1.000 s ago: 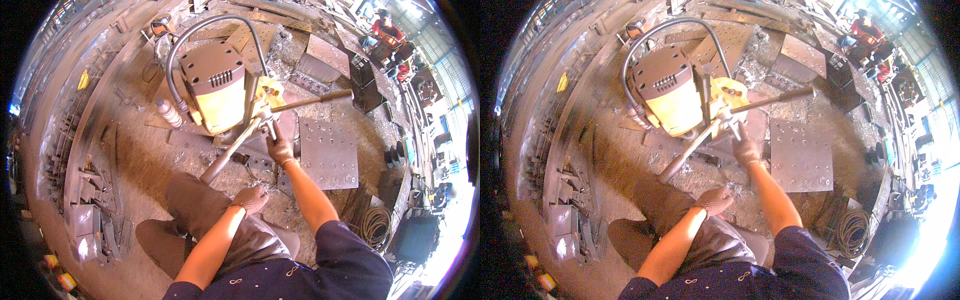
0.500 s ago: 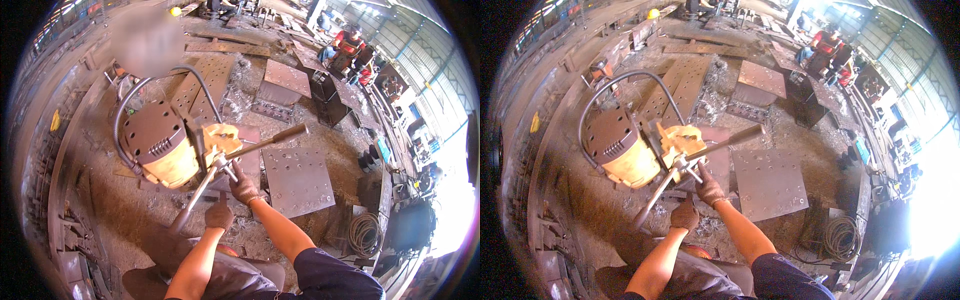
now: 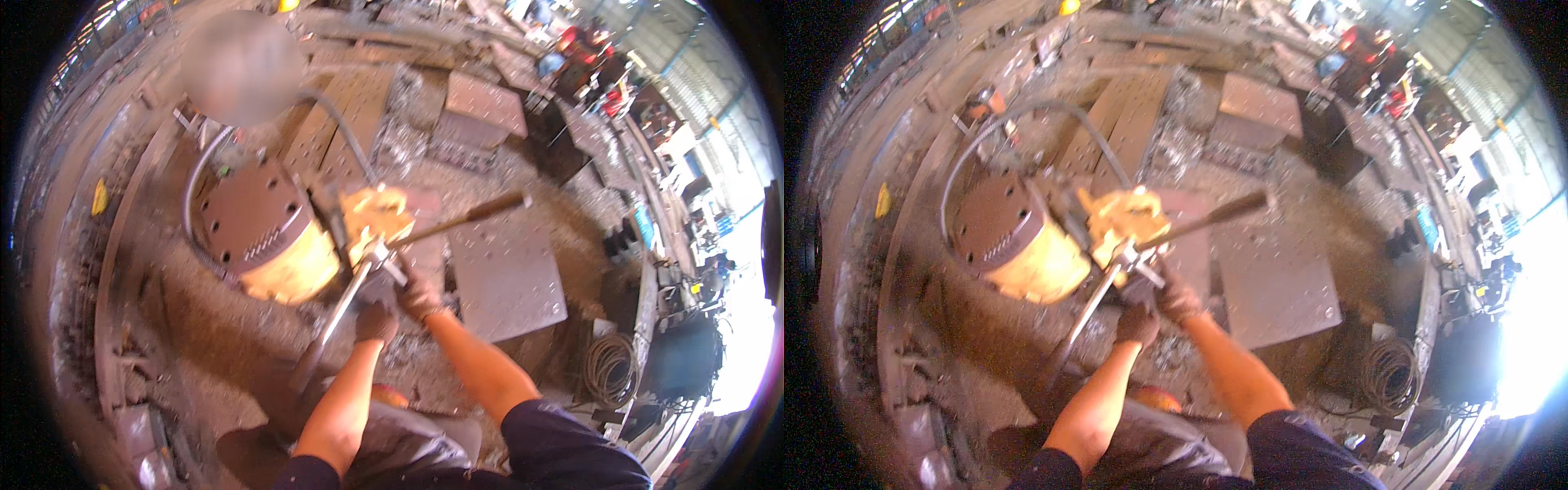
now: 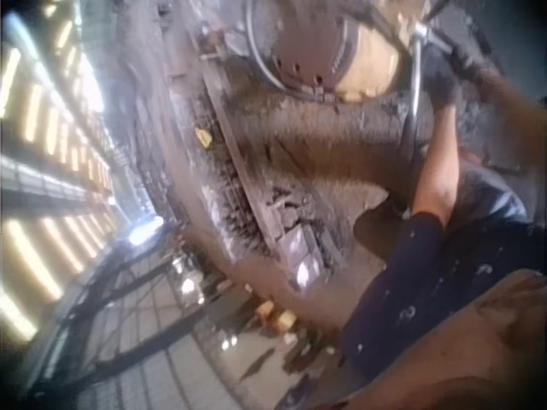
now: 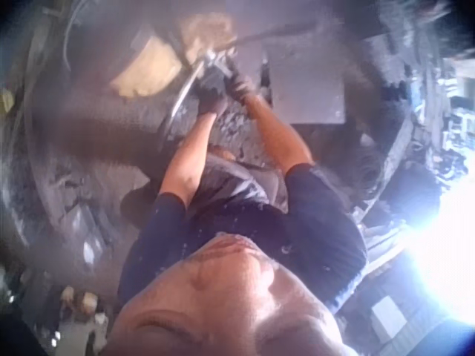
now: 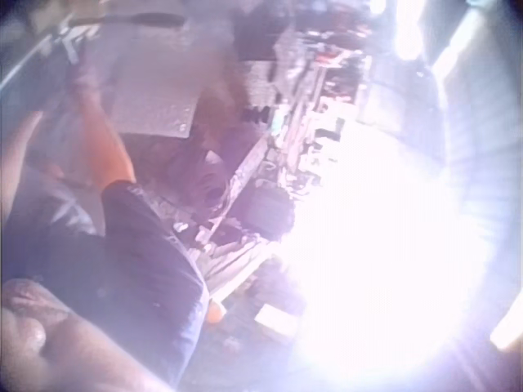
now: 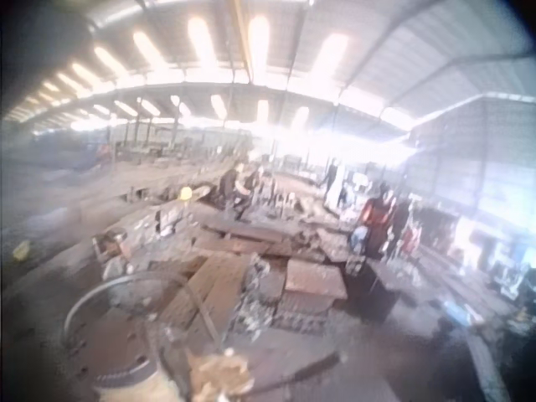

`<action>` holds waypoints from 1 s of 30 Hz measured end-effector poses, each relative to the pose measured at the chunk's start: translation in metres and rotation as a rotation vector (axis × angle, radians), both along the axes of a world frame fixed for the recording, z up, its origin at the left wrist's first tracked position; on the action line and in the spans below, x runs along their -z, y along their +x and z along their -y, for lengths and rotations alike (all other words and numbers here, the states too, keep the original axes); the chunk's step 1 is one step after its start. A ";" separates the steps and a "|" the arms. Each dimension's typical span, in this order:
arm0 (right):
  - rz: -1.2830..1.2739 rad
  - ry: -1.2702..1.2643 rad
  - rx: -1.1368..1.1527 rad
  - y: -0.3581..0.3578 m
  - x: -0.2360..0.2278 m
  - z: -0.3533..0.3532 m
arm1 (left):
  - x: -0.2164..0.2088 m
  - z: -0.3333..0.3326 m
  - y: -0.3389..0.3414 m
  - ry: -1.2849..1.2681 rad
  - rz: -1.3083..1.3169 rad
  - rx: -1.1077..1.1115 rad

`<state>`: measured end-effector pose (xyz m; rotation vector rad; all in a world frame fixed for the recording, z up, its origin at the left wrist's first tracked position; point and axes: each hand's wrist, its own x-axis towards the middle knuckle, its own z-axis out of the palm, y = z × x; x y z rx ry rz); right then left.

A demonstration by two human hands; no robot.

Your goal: The person operates a yellow hole-saw drill on a metal plate, adjusting the tool and repositioning the plate while another worker places additional metal pieces nearby. The person continues drilling and handling the plate throughout the clip.

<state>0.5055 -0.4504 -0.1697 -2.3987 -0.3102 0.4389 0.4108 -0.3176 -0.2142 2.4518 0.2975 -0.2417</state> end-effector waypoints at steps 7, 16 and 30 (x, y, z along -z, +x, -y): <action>-0.022 0.124 0.074 -0.020 -0.040 -0.019 | -0.059 0.010 -0.072 -0.138 -0.014 -0.688; -0.021 0.117 0.056 -0.024 -0.029 -0.023 | -0.031 -0.052 -0.156 -1.125 0.161 -0.882; 0.023 0.140 0.044 -0.022 -0.022 -0.009 | -0.105 -0.029 -0.105 -1.105 0.350 -1.087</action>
